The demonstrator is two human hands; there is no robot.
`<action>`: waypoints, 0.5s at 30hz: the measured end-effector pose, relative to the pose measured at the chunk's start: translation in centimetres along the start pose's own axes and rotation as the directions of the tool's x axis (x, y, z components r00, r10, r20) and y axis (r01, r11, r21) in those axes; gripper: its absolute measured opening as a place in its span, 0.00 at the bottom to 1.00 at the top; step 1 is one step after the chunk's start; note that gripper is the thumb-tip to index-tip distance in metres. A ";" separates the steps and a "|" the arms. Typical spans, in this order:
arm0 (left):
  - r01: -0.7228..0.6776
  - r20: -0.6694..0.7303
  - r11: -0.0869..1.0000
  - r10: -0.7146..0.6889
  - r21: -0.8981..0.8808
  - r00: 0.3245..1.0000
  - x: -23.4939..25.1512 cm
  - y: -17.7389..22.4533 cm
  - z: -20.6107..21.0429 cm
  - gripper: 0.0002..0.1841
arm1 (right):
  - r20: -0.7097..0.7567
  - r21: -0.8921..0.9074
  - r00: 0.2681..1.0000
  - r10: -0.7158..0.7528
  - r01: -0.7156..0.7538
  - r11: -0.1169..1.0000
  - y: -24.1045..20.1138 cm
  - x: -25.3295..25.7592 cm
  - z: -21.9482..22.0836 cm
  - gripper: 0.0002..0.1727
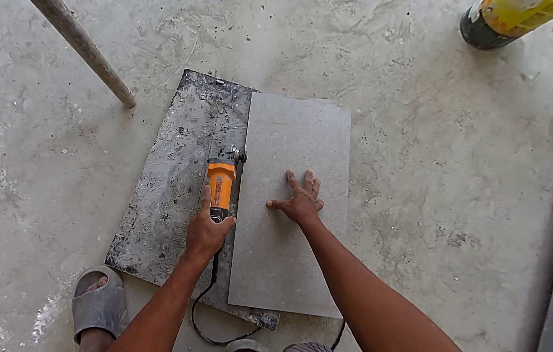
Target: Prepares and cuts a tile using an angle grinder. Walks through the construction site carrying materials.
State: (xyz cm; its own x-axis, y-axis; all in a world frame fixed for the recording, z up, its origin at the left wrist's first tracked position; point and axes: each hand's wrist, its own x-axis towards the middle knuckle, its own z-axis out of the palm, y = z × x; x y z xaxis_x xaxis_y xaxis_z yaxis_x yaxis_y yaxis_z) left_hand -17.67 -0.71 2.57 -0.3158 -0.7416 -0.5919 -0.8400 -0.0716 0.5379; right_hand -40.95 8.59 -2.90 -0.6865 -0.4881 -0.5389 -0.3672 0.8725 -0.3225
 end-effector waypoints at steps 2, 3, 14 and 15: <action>-0.002 -0.001 1.000 0.002 0.000 1.000 -0.1 -0.1 0.0 0.57 | 0.000 0.003 1.000 0.000 0.000 1.000 0.1 0.0 0.0 0.64; -0.006 -0.003 1.000 0.006 -0.002 1.000 -0.1 -0.1 0.1 0.57 | 0.001 0.004 1.000 0.000 0.000 1.000 0.0 0.0 0.0 0.64; -0.011 -0.009 1.000 0.011 0.009 1.000 -0.4 -0.6 0.2 0.57 | 0.010 -0.013 1.000 0.006 -0.005 1.000 0.0 0.1 0.0 0.64; -0.009 -0.007 1.000 0.009 0.009 1.000 -0.4 -0.6 0.3 0.57 | 0.007 -0.014 1.000 0.006 -0.006 1.000 0.0 0.1 0.0 0.64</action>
State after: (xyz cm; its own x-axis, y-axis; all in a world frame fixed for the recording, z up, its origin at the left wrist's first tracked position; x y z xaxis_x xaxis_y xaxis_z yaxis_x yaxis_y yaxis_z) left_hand -17.15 -0.19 2.35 -0.3201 -0.7470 -0.5827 -0.8409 -0.0593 0.5379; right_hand -40.98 8.51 -2.94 -0.6847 -0.4827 -0.5461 -0.3716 0.8758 -0.3081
